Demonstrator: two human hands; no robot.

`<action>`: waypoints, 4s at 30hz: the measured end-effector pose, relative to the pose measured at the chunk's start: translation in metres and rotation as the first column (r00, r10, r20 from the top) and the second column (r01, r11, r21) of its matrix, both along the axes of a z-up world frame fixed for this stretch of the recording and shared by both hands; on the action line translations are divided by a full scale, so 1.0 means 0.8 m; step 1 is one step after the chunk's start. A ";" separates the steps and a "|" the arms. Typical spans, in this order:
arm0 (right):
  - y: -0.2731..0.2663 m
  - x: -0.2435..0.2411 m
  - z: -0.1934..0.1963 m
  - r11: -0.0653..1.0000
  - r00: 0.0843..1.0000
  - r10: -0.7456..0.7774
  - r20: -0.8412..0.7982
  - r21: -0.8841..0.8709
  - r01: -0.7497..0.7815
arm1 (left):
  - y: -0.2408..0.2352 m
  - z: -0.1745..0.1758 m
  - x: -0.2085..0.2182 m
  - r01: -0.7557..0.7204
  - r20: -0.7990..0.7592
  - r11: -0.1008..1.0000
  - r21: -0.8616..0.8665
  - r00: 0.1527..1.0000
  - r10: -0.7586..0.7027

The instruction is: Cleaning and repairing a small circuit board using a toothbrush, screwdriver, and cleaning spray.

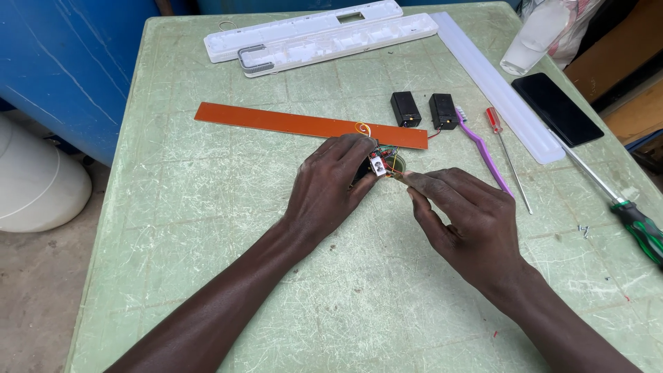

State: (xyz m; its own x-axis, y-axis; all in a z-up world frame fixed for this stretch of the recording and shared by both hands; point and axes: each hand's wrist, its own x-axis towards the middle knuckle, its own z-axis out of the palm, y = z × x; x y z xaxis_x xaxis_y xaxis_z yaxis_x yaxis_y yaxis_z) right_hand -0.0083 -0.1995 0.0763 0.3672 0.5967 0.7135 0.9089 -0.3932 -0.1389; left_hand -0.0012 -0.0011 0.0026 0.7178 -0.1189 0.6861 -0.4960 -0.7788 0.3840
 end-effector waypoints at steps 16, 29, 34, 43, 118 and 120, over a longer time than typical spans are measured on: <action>-0.069 0.026 -0.027 0.993 0.971 -0.042 -0.237 0.099 0.067 | 0.000 0.014 -0.004 0.144 0.063 0.988 -0.058 0.988 -0.141; -0.144 0.072 -0.099 0.963 0.958 -0.177 -0.226 -0.239 0.121 | 0.003 0.013 0.004 0.130 0.081 0.986 -0.107 0.989 -0.122; -0.066 0.020 -0.031 0.965 0.931 -0.261 -0.257 -0.051 0.256 | 0.002 0.011 0.001 0.135 0.083 0.986 -0.094 0.988 -0.127; -0.037 0.002 0.000 0.999 0.997 -0.001 0.080 -0.033 0.003 | 0.002 0.014 -0.004 0.140 0.073 0.988 -0.059 0.988 -0.136; -0.076 0.033 0.009 0.873 0.120 0.197 -0.973 0.230 0.431 | -0.024 0.018 0.008 0.044 0.019 0.940 -0.339 0.999 -0.040; -0.063 0.020 0.020 0.908 0.180 0.122 -0.976 0.183 0.376 | -0.023 0.021 0.006 0.041 0.020 0.942 -0.332 0.999 -0.036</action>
